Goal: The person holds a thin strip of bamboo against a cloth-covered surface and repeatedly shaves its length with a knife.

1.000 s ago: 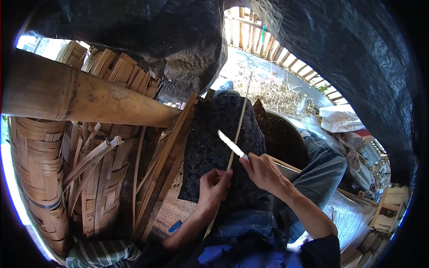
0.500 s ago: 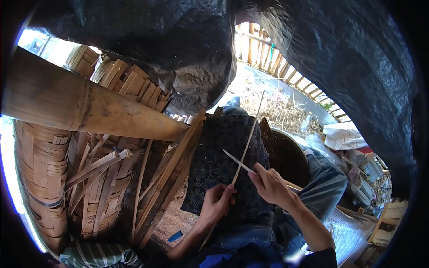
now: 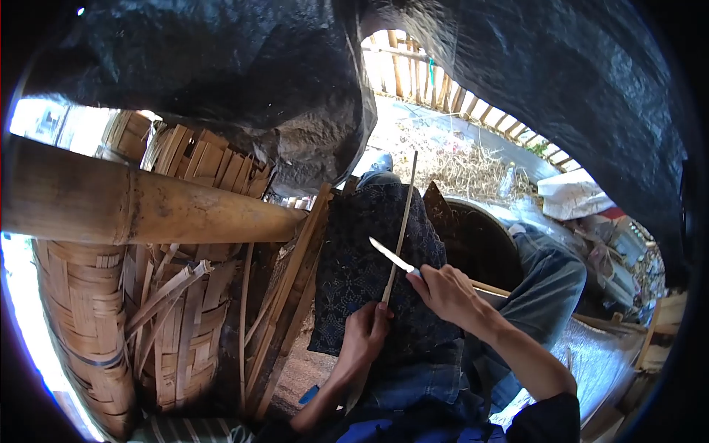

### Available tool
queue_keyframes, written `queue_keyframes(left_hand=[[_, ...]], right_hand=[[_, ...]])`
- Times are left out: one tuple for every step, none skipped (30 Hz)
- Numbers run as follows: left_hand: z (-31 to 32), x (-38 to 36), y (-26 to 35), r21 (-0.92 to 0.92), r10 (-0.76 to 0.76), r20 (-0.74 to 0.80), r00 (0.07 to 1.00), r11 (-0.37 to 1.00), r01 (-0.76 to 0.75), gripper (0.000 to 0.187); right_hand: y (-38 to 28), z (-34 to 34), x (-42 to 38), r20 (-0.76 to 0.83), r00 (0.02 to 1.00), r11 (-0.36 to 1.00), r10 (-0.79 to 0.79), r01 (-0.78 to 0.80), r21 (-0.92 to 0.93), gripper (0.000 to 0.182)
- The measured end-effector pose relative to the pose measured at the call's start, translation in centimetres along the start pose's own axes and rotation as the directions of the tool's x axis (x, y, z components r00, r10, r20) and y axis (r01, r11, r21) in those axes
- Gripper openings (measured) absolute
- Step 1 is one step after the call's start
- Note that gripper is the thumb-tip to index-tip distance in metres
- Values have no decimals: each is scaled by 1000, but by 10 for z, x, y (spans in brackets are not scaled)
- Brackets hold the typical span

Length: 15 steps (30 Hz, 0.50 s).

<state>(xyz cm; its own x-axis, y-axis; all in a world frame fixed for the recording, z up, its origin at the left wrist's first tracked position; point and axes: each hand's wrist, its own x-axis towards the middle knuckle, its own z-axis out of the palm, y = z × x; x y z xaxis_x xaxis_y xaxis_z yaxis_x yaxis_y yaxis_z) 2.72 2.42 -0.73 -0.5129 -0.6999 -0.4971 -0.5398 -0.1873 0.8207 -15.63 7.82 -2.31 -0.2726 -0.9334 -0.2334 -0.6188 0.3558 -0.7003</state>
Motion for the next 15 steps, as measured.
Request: queue_keyframes(left_hand=[[0, 0, -1, 16, 3, 11, 1000, 1000, -3, 36], [1, 0, -2, 9, -11, 7, 1000, 1000, 11, 35], [1, 1, -3, -3, -20, 0, 1000, 1000, 20, 35], [1, 1, -4, 5, -13, 5, 1000, 1000, 13, 35], [0, 2, -6, -16, -46, 6, 999, 999, 46, 35], [0, 4, -6, -41, -77, 8, 997, 996, 77, 35], [0, 2, -7, -37, -64, 13, 998, 997, 65, 35], [0, 2, -8, -72, -85, 21, 996, 994, 87, 36], [0, 3, -5, -107, -106, 28, 994, 988, 108, 36], [0, 3, -2, -102, -90, 26, 996, 990, 93, 36], [-1, 1, 4, -171, -155, 46, 987, 972, 160, 37], [-3, 0, 9, -236, -220, 71, 973, 944, 230, 38], [-4, 2, 12, -231, -209, 67, 976, 948, 219, 38], [-4, 1, 12, -228, -205, 67, 977, 950, 215, 38], [-4, -2, 12, -227, -211, 67, 975, 949, 220, 38]], right_hand=[[1, 0, 6, -9, 1000, 1000, 17, -17, -4, 46], [1, -1, 12, -17, 999, 1000, 29, -30, -10, 48], [1, -3, 20, 0, 999, 999, 52, -52, -10, 52], [3, -1, 23, -11, 998, 999, 54, -54, -6, 52], [7, 1, 28, -27, 999, 999, 33, -33, 4, 53], [10, 1, 34, -45, 999, 1000, 11, -10, 9, 54], [11, 1, 40, -43, 998, 999, 41, -41, 1, 54], [13, 0, 45, -61, 997, 999, 38, -38, -4, 54], [15, -2, 49, -54, 998, 1000, 27, -27, -4, 54], [15, -3, 52, -44, 999, 1000, 15, -16, -2, 53], [16, -4, 52, -58, 998, 1000, 9, -9, -2, 53], [17, -2, 48, -76, 997, 1000, -18, 20, 21, 52], [19, 0, 45, -92, 995, 998, -46, 50, 43, 51], [20, 2, 38, -95, 994, 997, -49, 54, 47, 51], [19, 4, 26, -59, 995, 993, -81, 85, 76, 49]])
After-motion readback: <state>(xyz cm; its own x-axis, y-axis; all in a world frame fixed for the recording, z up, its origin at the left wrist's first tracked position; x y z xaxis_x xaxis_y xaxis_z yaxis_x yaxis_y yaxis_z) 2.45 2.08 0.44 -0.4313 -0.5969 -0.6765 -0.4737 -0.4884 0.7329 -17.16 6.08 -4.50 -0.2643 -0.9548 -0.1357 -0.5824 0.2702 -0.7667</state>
